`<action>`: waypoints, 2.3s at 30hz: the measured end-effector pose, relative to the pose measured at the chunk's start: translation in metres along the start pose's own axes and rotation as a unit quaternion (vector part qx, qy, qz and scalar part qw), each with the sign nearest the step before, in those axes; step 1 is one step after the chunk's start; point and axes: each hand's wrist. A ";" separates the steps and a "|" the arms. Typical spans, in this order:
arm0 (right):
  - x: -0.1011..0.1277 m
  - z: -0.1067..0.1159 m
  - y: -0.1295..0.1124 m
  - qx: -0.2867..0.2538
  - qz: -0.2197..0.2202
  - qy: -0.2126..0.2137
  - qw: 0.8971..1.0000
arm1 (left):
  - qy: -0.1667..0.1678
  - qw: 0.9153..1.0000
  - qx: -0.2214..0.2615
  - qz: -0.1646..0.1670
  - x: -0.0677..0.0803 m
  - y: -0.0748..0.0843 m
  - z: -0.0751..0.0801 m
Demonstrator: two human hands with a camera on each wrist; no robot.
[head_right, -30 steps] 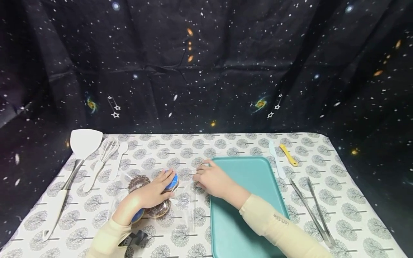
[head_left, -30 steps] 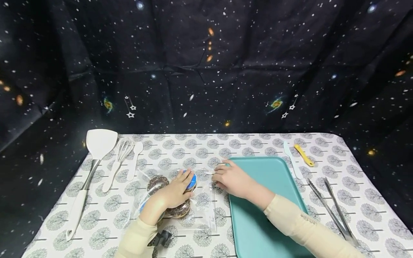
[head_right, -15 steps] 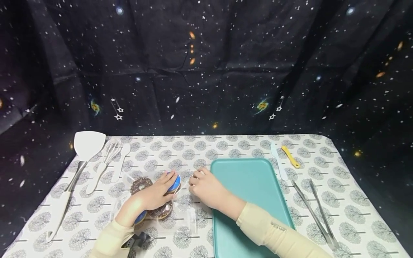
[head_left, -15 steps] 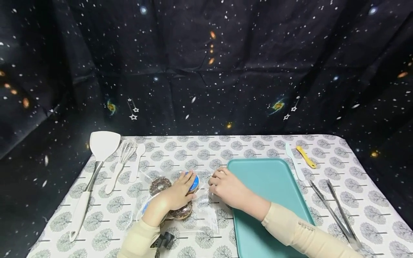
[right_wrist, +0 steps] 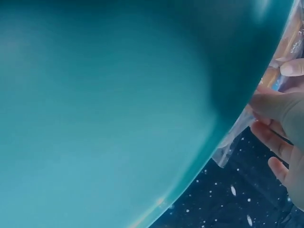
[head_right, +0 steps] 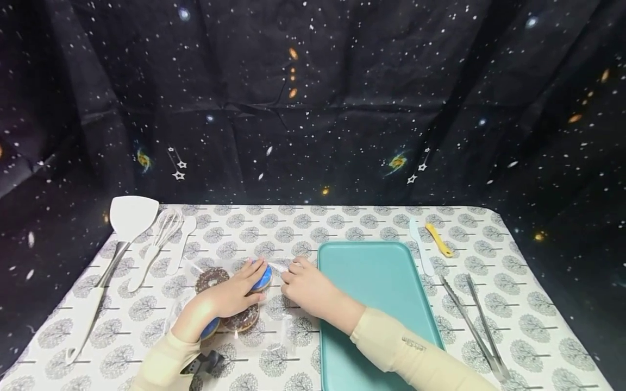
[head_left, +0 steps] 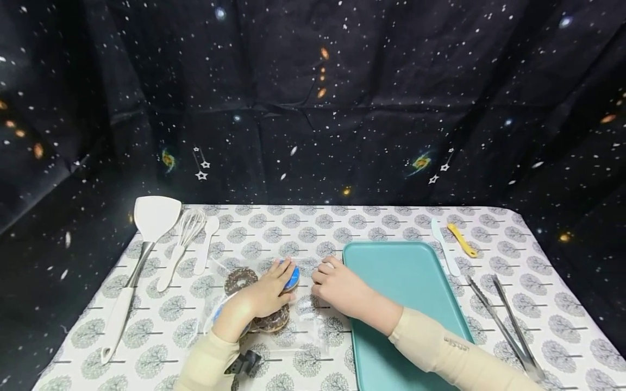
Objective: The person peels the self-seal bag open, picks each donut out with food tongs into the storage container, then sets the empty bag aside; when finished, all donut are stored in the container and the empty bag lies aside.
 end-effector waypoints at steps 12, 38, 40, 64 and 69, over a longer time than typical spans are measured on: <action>0.022 0.001 0.012 -0.046 -0.023 -0.017 0.999 | -0.002 1.000 0.016 -0.009 -0.001 -0.002 0.002; 0.022 0.021 -0.014 -0.089 0.018 -0.035 0.995 | 0.003 1.000 -0.002 0.005 0.003 -0.001 -0.001; 0.025 0.022 -0.011 -0.097 0.020 -0.025 0.995 | 0.002 1.000 0.003 0.006 0.004 -0.002 -0.001; 0.029 0.027 -0.019 -0.118 0.068 0.008 0.991 | -0.004 1.000 -0.010 0.012 0.001 0.001 0.000; 0.028 0.025 -0.026 -0.079 0.077 0.013 0.994 | -0.003 1.000 -0.004 0.010 0.001 0.001 0.000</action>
Point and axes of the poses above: each hand's wrist, its own x-axis away from the middle knuckle, its own z-axis out of the back of the hand, y = z × x, and after that the axes turned 8 degrees about x, right-handed
